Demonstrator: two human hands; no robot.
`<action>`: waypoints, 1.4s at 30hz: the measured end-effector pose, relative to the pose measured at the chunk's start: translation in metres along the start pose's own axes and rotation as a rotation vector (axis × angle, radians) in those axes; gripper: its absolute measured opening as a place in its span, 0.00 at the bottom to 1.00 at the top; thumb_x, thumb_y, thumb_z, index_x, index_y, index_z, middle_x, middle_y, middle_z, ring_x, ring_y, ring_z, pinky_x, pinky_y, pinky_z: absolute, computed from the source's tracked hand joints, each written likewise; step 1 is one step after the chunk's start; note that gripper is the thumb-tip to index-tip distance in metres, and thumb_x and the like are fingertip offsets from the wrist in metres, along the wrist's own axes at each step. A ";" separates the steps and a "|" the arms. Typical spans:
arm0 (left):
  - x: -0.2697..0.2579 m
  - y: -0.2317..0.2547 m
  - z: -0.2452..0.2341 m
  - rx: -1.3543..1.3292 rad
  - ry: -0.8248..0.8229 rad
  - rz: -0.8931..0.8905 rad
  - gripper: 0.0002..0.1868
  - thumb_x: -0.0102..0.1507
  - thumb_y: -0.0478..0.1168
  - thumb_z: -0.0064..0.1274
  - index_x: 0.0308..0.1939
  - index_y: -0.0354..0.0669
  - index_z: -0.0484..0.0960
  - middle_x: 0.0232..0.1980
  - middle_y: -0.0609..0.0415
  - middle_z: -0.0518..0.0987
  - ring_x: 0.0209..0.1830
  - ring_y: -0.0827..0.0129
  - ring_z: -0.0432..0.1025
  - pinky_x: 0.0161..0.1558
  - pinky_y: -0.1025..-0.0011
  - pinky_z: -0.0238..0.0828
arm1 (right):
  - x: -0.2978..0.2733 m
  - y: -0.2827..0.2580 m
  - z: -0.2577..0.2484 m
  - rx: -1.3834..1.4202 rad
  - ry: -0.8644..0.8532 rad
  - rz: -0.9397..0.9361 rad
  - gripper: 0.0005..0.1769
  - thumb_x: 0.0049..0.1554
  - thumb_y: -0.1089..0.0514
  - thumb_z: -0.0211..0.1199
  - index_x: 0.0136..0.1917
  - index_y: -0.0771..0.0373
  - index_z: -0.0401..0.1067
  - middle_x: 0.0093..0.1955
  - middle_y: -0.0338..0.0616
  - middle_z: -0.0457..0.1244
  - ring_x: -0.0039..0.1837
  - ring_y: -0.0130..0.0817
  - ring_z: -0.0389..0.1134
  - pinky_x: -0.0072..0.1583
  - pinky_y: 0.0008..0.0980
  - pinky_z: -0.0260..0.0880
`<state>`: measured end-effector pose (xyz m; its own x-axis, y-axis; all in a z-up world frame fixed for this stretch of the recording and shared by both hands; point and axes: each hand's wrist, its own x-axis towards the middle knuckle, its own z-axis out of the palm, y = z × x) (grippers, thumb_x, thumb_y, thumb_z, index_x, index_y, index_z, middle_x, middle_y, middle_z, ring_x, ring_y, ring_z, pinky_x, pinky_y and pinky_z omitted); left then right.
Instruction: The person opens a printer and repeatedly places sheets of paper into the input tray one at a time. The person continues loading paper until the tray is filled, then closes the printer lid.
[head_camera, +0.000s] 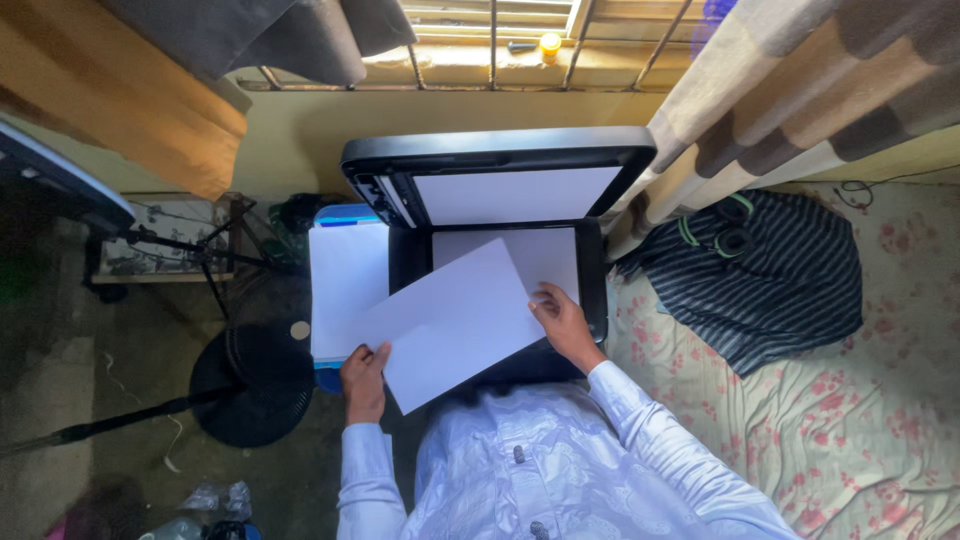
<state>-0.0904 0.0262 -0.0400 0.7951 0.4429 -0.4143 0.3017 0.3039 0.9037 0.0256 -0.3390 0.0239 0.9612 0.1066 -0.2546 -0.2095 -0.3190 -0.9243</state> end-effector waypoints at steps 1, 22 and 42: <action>-0.006 -0.003 -0.014 -0.113 0.021 -0.013 0.08 0.67 0.31 0.60 0.39 0.28 0.78 0.39 0.51 0.80 0.37 0.72 0.71 0.40 0.72 0.67 | 0.000 -0.006 0.005 0.108 -0.100 0.067 0.28 0.59 0.54 0.63 0.68 0.72 0.68 0.57 0.55 0.69 0.57 0.44 0.71 0.59 0.38 0.74; 0.002 0.033 -0.145 -0.169 0.280 -0.245 0.17 0.61 0.31 0.59 0.54 0.36 0.77 0.48 0.47 0.80 0.36 0.61 0.77 0.31 0.66 0.78 | 0.078 -0.102 0.245 0.011 -0.287 -0.040 0.15 0.63 0.55 0.58 0.53 0.71 0.72 0.46 0.55 0.69 0.49 0.43 0.73 0.53 0.38 0.74; 0.106 -0.010 -0.091 0.031 0.236 -0.373 0.30 0.59 0.26 0.57 0.63 0.28 0.63 0.57 0.39 0.74 0.42 0.56 0.78 0.34 0.64 0.84 | 0.040 -0.097 0.278 -0.997 -0.352 -0.370 0.33 0.58 0.50 0.64 0.71 0.68 0.62 0.79 0.62 0.46 0.83 0.63 0.37 0.79 0.57 0.42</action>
<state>-0.0572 0.1472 -0.1027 0.4881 0.4893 -0.7227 0.5633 0.4559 0.6891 0.0347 -0.0414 0.0245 0.7968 0.5614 -0.2236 0.4680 -0.8074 -0.3592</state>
